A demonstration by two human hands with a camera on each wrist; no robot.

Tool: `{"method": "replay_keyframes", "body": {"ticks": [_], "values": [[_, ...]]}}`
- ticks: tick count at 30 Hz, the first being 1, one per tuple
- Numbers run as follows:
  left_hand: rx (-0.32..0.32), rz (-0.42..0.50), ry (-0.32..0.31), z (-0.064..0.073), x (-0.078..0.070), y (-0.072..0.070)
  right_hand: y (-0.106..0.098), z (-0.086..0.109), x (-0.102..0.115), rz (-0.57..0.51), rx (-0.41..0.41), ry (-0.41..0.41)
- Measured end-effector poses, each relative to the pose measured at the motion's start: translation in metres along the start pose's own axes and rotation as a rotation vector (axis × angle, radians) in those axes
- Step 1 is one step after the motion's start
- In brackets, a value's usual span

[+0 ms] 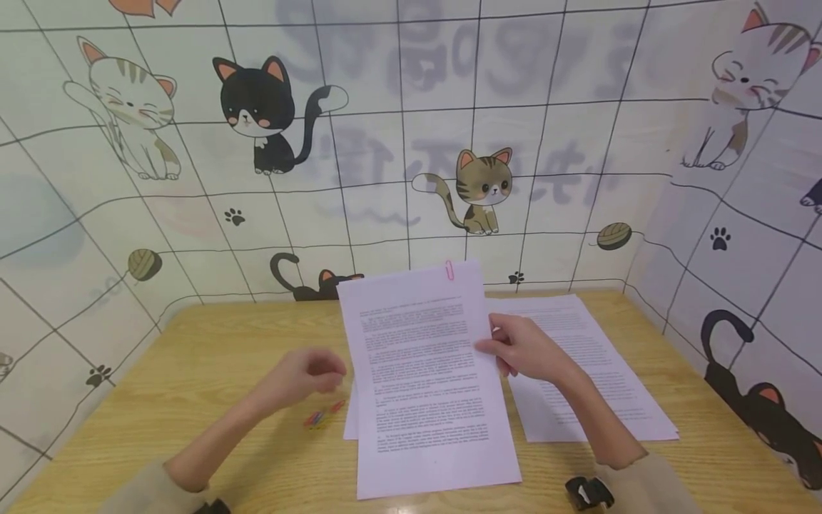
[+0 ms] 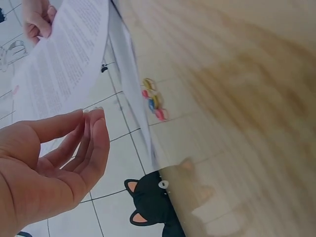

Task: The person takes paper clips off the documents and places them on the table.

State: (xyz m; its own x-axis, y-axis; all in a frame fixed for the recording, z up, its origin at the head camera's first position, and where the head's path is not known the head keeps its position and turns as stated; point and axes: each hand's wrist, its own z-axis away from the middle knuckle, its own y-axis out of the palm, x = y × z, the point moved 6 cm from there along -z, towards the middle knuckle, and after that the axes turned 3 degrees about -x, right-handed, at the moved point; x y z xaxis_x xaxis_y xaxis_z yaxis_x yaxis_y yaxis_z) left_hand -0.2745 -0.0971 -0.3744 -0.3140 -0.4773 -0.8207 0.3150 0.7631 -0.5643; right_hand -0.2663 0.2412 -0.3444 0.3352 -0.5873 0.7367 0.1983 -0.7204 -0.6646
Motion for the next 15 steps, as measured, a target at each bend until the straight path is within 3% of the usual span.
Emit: {"method": "replay_keyframes", "body": {"ticks": [8, 15], "values": [[-0.097, 0.121, -0.002, -0.003, -0.014, -0.001, 0.002, 0.000, 0.002, 0.004, 0.001, -0.025], [-0.220, 0.165, 0.065, -0.008, -0.031, -0.003, 0.005, 0.000, 0.002, -0.013, 0.010, -0.040]]}}
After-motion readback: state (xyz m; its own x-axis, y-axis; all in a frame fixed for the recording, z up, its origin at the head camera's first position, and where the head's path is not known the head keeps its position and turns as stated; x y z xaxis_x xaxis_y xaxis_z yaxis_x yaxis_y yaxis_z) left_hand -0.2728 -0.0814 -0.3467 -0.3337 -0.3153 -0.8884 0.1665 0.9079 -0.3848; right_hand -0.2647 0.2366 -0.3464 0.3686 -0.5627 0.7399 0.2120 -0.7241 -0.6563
